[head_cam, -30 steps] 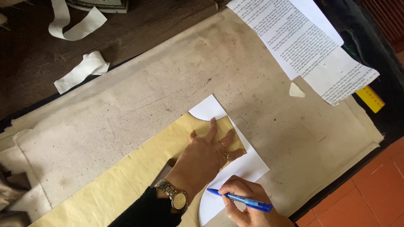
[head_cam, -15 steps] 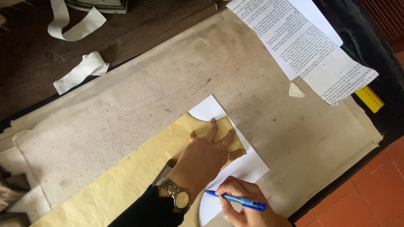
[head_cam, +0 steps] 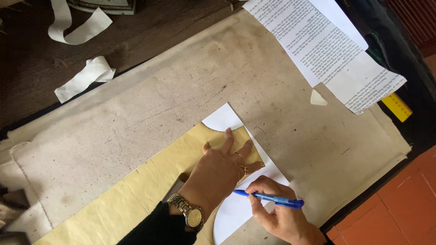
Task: The person places a white paper pattern on a yellow sheet of material and uses a blue pen to trace the curved edge. They then use a wooden ruler to draw a straight line along the bottom edge of the pattern.
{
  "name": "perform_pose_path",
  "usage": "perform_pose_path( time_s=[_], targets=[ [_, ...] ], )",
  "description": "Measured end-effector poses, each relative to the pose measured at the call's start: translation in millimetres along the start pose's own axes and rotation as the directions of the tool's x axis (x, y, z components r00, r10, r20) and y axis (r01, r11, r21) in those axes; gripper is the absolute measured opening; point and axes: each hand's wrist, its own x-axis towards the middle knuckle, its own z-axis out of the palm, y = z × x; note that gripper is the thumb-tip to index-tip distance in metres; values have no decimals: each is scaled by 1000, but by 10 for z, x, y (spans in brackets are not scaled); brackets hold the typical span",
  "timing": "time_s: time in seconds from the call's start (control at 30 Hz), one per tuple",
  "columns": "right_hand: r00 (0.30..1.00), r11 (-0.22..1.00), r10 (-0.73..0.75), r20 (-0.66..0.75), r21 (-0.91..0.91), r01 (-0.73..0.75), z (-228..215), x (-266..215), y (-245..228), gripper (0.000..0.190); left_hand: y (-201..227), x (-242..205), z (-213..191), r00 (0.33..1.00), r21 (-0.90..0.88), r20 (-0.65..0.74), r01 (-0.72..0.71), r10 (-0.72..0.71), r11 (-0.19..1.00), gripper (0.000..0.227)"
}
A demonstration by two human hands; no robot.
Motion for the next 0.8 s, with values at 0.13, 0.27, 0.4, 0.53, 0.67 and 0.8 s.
perform_pose_path(
  time_s=[0.13,0.27,0.4,0.53,0.67,0.8],
  targets=[
    [999,999,-34,6,17,34,60,-19,-5,5,-8,-26,-34,1000,-25,6,0,0,1000,82],
    [1000,999,-27,7,42,26,96,-44,-39,9,-4,-43,-71,998,10,56,-5,5,1000,86],
    [999,997,-53,0,51,53,67,-70,127,4,-1,-37,-23,1000,58,-5,-6,7,998,81],
    [998,1000,-7,-64,14,8,-59,-52,150,9,-2,-37,-41,1000,48,15,-10,9,999,79],
    [998,998,-45,-50,49,48,9,-75,145,6,5,-45,-52,1000,62,21,-11,10,998,82],
    [997,996,-76,-19,53,77,94,-79,62,4,-5,-36,-70,999,-21,49,-11,12,1000,86]
  ],
)
